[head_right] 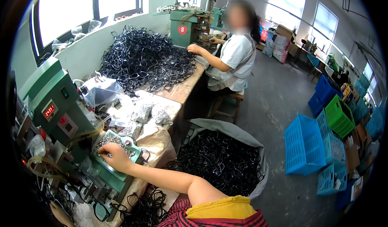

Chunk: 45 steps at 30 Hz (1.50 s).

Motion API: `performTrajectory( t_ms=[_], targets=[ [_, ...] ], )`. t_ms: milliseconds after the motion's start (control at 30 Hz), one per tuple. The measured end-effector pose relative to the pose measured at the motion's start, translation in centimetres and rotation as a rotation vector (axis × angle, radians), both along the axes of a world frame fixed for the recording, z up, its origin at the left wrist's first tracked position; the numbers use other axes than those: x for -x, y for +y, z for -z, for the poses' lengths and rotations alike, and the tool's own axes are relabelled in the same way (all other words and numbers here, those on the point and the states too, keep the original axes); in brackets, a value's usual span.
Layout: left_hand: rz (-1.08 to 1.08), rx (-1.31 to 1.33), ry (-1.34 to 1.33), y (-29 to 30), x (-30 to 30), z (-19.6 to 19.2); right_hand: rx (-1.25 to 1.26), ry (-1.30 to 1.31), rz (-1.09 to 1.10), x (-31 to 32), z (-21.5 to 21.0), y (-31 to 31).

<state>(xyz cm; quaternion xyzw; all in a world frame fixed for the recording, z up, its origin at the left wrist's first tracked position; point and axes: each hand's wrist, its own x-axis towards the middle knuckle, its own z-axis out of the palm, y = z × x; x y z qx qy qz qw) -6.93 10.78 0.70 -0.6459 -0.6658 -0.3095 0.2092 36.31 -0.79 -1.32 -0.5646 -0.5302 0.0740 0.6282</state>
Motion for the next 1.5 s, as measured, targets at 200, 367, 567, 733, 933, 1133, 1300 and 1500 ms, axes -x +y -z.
performTrajectory(
  t_ms=[200, 367, 567, 733, 933, 1133, 1300, 1500],
  targets=[
    [0.215, 0.147, -0.156, 2.3, 4.3, 6.8, 0.034, -0.035, 0.092, -1.2, -0.1, -6.5],
    [0.404, 0.091, -0.897, 1.8, 6.0, 9.0, -0.097, -0.051, -0.335, 3.4, -7.1, -4.2],
    [0.542, 0.128, -1.407, -5.5, -5.0, 3.0, 0.007, 0.143, -0.24, 8.5, -5.2, -0.3],
    [0.579, -0.083, -1.558, -10.5, -6.3, 0.2, 0.076, 0.481, -0.466, 9.3, -5.9, -0.9],
    [1.114, -0.238, -0.733, -12.9, -12.4, -12.7, 0.136, 0.751, -0.638, 10.4, -7.6, -1.5],
    [1.066, -0.207, -0.808, -12.1, -14.1, -12.0, 0.203, 0.542, -0.585, 10.4, -9.2, -3.5],
    [1.3, -0.127, -0.272, -13.4, -14.6, -9.5, 0.135, -0.32, -0.133, 3.5, -6.5, -2.1],
    [1.414, -0.102, -0.218, -11.8, -15.9, -6.9, 0.18, -0.537, 0.161, -1.9, 0.5, -1.8]
  ],
)
